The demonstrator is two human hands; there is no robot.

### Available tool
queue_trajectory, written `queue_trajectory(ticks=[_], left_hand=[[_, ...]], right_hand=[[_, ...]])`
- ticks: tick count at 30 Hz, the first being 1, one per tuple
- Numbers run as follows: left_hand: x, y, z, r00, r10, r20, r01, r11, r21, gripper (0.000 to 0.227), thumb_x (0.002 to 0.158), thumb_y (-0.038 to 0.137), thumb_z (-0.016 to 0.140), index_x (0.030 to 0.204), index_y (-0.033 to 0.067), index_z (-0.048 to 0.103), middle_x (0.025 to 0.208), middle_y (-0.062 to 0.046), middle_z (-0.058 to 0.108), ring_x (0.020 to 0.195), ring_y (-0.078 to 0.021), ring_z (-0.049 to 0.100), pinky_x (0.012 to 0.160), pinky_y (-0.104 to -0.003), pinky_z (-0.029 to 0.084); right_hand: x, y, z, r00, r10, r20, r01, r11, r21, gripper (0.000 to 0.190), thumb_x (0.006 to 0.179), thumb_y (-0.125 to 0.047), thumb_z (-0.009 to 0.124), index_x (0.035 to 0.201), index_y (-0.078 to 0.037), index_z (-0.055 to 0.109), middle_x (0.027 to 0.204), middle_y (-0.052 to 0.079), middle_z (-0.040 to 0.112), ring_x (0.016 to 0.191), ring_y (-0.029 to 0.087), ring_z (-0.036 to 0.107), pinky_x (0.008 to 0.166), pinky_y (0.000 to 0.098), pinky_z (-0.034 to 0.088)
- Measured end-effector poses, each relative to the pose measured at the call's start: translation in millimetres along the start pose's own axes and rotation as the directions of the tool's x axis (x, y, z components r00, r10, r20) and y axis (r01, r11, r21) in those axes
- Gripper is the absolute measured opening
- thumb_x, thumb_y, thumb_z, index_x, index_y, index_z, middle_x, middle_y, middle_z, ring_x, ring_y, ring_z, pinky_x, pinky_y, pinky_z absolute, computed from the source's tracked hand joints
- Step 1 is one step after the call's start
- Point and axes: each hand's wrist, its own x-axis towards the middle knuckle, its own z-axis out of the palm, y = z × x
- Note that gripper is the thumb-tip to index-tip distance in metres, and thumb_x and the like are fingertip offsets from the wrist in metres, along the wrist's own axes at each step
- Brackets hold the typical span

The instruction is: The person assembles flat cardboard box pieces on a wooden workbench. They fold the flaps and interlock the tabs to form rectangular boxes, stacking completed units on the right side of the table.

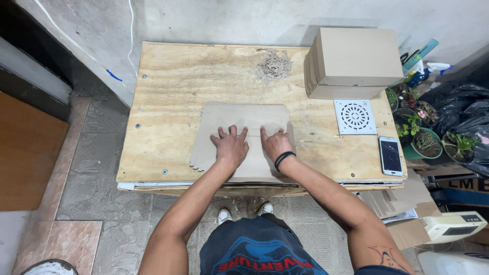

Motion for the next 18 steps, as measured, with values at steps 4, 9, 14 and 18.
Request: queue_trajectory(ticks=[4,9,14,18], left_hand=[[4.9,3.9,-3.9,1.0,0.019,0.005,-0.019,1.0,0.025,0.068,0.124,0.047,0.046,0.191,0.042,0.045,0.176,-0.024,0.053,0.169,-0.0669,0.047,0.12,-0.097,0.04],[9.6,6.0,-10.7,0.998,0.006,0.06,-0.009,0.999,0.049,0.066,0.125,0.046,0.045,0.191,0.0431,0.043,0.178,-0.025,0.052,0.168,-0.0673,0.048,0.118,-0.097,0.043],[2.9,5.2,-22.3,0.997,0.017,0.069,-0.02,0.999,0.048,0.064,0.126,0.041,0.043,0.19,0.0411,0.046,0.177,-0.026,0.052,0.168,-0.0669,0.049,0.117,-0.095,0.045],[9.0,-1.4,-23.7,0.996,0.021,0.086,-0.022,1.0,0.012,0.063,0.126,0.038,0.039,0.187,0.0414,0.052,0.173,-0.023,0.054,0.167,-0.0654,0.051,0.119,-0.095,0.045]], right_hand=[[12.8,0.2,1.2,0.985,-0.03,0.168,0.035,0.999,-0.022,0.078,0.121,-0.016,0.047,0.195,-0.035,0.034,0.144,0.046,0.08,0.132,0.057,0.083,0.096,0.0687,0.059],[29.3,-11.0,28.1,0.956,-0.033,0.292,0.046,0.998,-0.039,0.085,0.119,-0.018,0.05,0.196,-0.044,0.024,0.15,0.049,0.074,0.12,0.062,0.084,0.074,0.08,0.058],[34.7,-9.1,23.1,0.957,-0.047,0.287,0.04,0.999,0.029,0.081,0.119,-0.012,0.046,0.192,-0.043,0.035,0.136,0.038,0.083,0.111,0.053,0.085,0.076,0.0644,0.056],[39.5,5.3,-11.9,0.956,-0.079,0.283,0.081,0.997,0.005,0.074,0.12,-0.012,0.044,0.188,-0.043,0.048,0.128,0.016,0.092,0.113,0.043,0.085,0.094,0.0772,0.059]])
